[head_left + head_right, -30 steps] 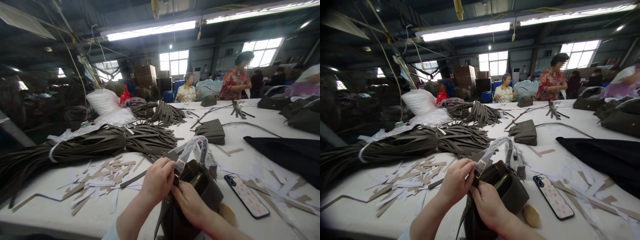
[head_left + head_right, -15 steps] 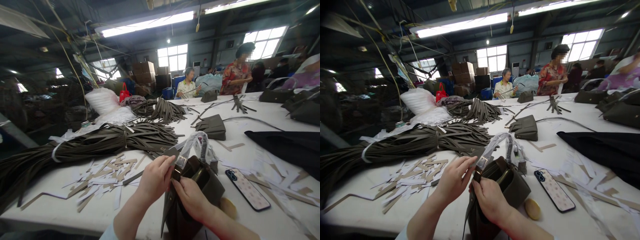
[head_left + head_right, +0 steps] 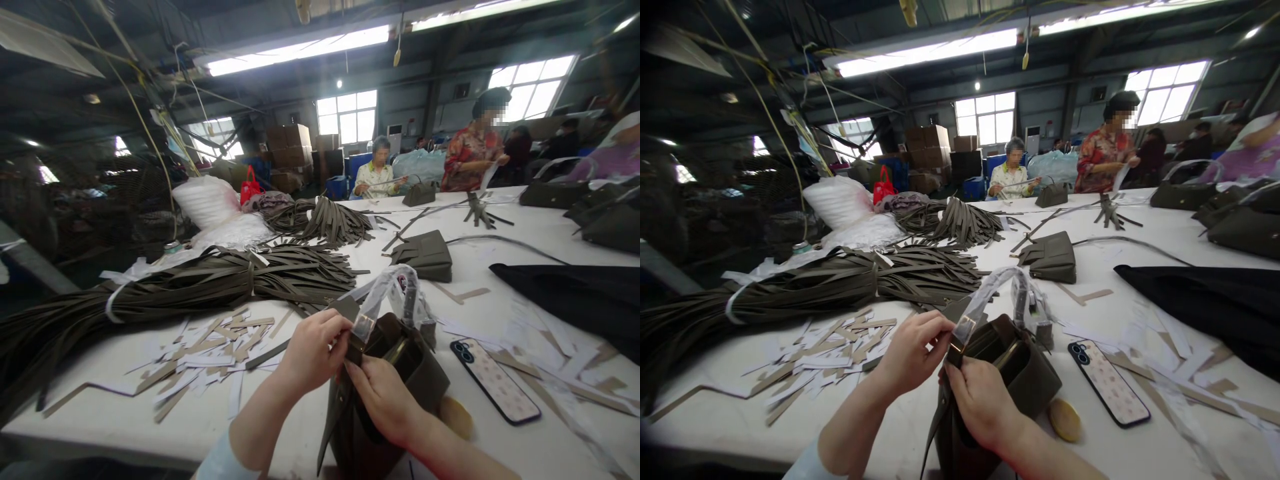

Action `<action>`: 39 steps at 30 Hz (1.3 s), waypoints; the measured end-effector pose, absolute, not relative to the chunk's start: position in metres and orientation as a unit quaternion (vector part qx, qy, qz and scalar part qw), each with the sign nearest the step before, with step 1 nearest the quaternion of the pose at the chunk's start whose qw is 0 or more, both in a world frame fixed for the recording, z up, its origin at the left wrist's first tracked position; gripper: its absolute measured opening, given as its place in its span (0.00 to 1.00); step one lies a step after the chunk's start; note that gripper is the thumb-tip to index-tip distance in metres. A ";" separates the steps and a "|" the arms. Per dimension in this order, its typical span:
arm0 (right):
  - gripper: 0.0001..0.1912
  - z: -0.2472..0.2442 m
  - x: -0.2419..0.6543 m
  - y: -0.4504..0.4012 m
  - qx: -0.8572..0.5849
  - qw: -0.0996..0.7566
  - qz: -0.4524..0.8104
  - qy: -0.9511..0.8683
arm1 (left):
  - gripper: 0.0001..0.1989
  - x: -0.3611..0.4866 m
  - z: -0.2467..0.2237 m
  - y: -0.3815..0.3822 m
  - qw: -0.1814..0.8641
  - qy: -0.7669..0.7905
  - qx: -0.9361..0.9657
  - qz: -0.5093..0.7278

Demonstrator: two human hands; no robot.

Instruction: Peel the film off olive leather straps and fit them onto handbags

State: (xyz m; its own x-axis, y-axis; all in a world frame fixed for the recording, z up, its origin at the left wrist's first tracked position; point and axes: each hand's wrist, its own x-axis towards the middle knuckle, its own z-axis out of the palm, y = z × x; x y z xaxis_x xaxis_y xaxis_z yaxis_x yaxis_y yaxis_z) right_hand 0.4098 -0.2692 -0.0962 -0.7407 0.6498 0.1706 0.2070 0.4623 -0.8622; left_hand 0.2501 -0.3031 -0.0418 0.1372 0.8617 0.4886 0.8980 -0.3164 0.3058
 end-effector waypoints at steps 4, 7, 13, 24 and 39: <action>0.25 -0.104 0.409 -0.270 -0.282 0.265 0.423 -0.820 | 0.07 0.254 -0.045 -0.309 0.067 -0.589 -0.752 -0.287; 0.25 -0.109 0.408 -0.271 -0.292 0.278 0.409 -0.818 | 0.06 0.258 -0.050 -0.314 0.112 -0.594 -0.744 -0.283; 0.24 -0.115 0.407 -0.272 -0.287 0.300 0.416 -0.809 | 0.06 0.264 -0.065 -0.323 0.178 -0.599 -0.718 -0.306; 0.17 -0.092 0.424 -0.267 -0.258 0.324 0.361 -0.836 | 0.08 0.268 -0.074 -0.328 0.019 -0.631 -0.644 -0.432; 0.16 -0.085 0.432 -0.247 -0.265 0.415 0.093 -0.865 | 0.33 0.298 -0.102 -0.326 -0.130 -0.686 -0.600 -0.390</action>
